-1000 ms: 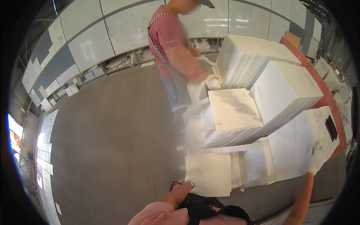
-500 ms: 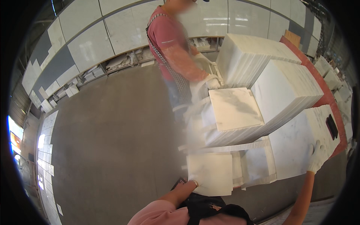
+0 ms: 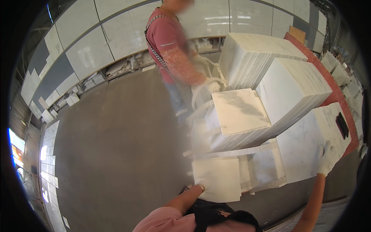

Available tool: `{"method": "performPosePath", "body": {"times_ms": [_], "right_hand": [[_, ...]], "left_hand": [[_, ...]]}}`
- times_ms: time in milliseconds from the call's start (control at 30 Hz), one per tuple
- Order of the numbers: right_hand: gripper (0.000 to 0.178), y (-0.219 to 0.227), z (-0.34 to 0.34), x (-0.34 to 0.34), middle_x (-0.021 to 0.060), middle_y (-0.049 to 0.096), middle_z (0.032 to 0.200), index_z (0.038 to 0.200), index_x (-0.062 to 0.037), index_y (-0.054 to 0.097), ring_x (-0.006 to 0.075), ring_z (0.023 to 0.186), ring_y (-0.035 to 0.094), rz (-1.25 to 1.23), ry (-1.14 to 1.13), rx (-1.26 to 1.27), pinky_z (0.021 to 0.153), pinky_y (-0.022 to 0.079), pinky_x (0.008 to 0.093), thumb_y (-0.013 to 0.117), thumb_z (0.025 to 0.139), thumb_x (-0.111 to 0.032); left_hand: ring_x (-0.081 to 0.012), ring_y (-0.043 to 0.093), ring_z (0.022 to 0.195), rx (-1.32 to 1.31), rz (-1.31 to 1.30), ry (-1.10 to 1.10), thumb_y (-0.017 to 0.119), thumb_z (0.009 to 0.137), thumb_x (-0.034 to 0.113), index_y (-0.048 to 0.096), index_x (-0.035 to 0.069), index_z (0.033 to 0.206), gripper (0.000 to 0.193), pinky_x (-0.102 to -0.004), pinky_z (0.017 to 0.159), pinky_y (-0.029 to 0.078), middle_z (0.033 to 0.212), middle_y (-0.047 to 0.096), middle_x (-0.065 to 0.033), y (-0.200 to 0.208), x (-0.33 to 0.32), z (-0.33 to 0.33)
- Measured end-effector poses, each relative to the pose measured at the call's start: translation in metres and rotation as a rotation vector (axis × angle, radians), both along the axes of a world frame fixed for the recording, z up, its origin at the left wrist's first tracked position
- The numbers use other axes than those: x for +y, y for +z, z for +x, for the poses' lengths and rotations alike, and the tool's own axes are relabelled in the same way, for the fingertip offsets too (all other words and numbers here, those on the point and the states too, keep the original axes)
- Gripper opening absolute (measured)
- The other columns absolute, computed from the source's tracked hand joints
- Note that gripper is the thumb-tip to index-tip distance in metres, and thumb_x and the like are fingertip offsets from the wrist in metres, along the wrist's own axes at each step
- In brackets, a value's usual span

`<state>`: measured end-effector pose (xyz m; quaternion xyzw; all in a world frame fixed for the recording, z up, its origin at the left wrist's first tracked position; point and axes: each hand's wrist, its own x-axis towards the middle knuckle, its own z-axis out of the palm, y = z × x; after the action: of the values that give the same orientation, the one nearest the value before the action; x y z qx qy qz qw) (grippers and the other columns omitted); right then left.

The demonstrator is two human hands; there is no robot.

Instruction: The person repeatedly picks up white rectangular tiles from a stack and places them onto a growing floor layout. They handle the tiles one at a time, aligning each piece with adjacent tiles already laid out on the floor.

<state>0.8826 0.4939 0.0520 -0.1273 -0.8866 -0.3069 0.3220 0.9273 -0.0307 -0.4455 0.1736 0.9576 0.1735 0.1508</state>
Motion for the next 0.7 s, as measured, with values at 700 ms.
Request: {"method": "performPosePath", "body": {"times_ms": [700], "right_hand": [[0.043,-0.006,0.0,0.008,0.0171,0.061,0.099,0.129,-0.0082,0.063,0.0367,0.096,0.06,-0.055,-0.018,-0.004,0.088,0.046,0.0495,0.067,0.093,-0.032]], "left_hand": [[-0.039,0.061,0.124,-0.734,-0.18,0.137,0.045,0.095,0.046,0.063,0.02,0.135,0.051,-0.0472,0.102,0.049,0.134,0.065,-0.0173,0.082,-0.117,0.06]]}}
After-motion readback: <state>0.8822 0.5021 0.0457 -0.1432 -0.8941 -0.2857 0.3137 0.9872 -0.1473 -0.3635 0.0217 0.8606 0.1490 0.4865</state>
